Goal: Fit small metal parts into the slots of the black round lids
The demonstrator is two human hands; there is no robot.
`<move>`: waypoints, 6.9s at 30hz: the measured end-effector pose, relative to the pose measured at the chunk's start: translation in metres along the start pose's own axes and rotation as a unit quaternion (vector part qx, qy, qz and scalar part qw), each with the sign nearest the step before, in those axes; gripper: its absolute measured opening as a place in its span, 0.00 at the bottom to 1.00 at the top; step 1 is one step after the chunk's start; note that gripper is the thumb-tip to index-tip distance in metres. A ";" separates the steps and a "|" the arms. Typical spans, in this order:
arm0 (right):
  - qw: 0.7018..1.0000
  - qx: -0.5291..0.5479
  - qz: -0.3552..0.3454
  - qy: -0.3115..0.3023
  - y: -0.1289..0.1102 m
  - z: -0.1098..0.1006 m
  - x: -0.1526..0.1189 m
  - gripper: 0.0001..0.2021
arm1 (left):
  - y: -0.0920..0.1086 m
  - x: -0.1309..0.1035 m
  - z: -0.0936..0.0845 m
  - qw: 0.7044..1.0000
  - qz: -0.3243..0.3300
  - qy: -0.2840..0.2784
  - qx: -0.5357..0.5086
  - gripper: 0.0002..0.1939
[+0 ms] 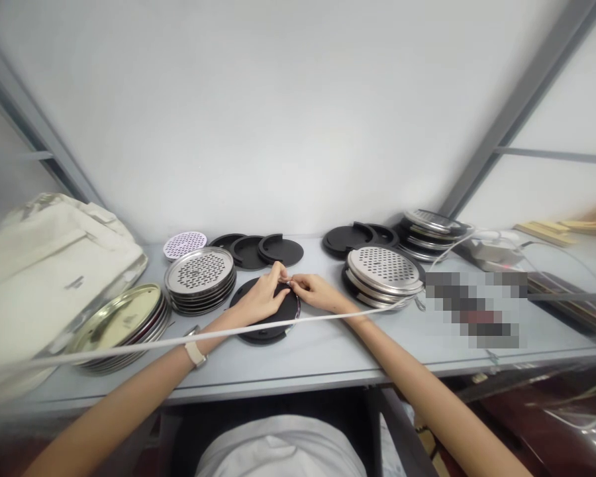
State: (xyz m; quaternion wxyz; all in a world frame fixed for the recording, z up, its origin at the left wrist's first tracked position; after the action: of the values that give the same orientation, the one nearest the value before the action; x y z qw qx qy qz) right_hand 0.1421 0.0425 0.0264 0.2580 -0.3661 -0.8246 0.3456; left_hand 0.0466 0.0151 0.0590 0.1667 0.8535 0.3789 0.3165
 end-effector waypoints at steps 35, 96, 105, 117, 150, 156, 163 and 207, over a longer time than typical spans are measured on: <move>0.998 -0.031 0.011 0.054 0.009 -0.006 -0.001 0.18 | -0.010 -0.002 -0.004 0.998 -0.046 0.047 -0.002 0.17; 0.999 -0.024 0.022 0.012 0.005 -0.002 0.000 0.22 | -0.009 -0.001 0.001 0.997 -0.070 0.012 -0.034 0.20; 1.000 -0.016 0.023 0.009 0.004 -0.001 -0.001 0.21 | -0.008 -0.001 0.001 0.997 -0.075 0.008 -0.025 0.21; 0.999 -0.024 0.019 0.014 0.005 -0.001 0.000 0.22 | -0.008 -0.001 0.002 0.998 -0.065 -0.001 -0.013 0.21; 0.999 -0.024 0.021 -0.001 0.006 -0.001 -0.001 0.23 | -0.012 -0.002 0.000 0.995 -0.091 0.012 -0.033 0.20; 0.999 -0.028 0.020 0.002 0.005 -0.001 -0.001 0.23 | -0.009 -0.001 0.000 0.996 -0.086 0.003 -0.034 0.21; 1.000 -0.014 0.021 0.005 0.006 0.000 -0.001 0.23 | -0.009 0.000 0.000 0.997 -0.074 0.004 -0.036 0.23; 0.999 -0.022 0.026 0.034 0.008 -0.008 -0.001 0.23 | -0.004 0.000 -0.007 0.995 -0.072 0.030 -0.059 0.28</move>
State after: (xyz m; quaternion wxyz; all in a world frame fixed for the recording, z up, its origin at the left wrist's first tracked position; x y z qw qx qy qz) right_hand 0.1516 0.0491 0.0249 0.2692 -0.4042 -0.8129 0.3215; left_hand 0.0400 0.0180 0.0621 0.2273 0.8028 0.4252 0.3507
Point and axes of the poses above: each hand's wrist, its own x-axis towards the middle knuckle, its own z-axis out of the palm, y = z × x, the point moved 8 cm from there along x, towards the middle knuckle, and after that the axes turned 5 degrees about x, right-handed, at the moved point
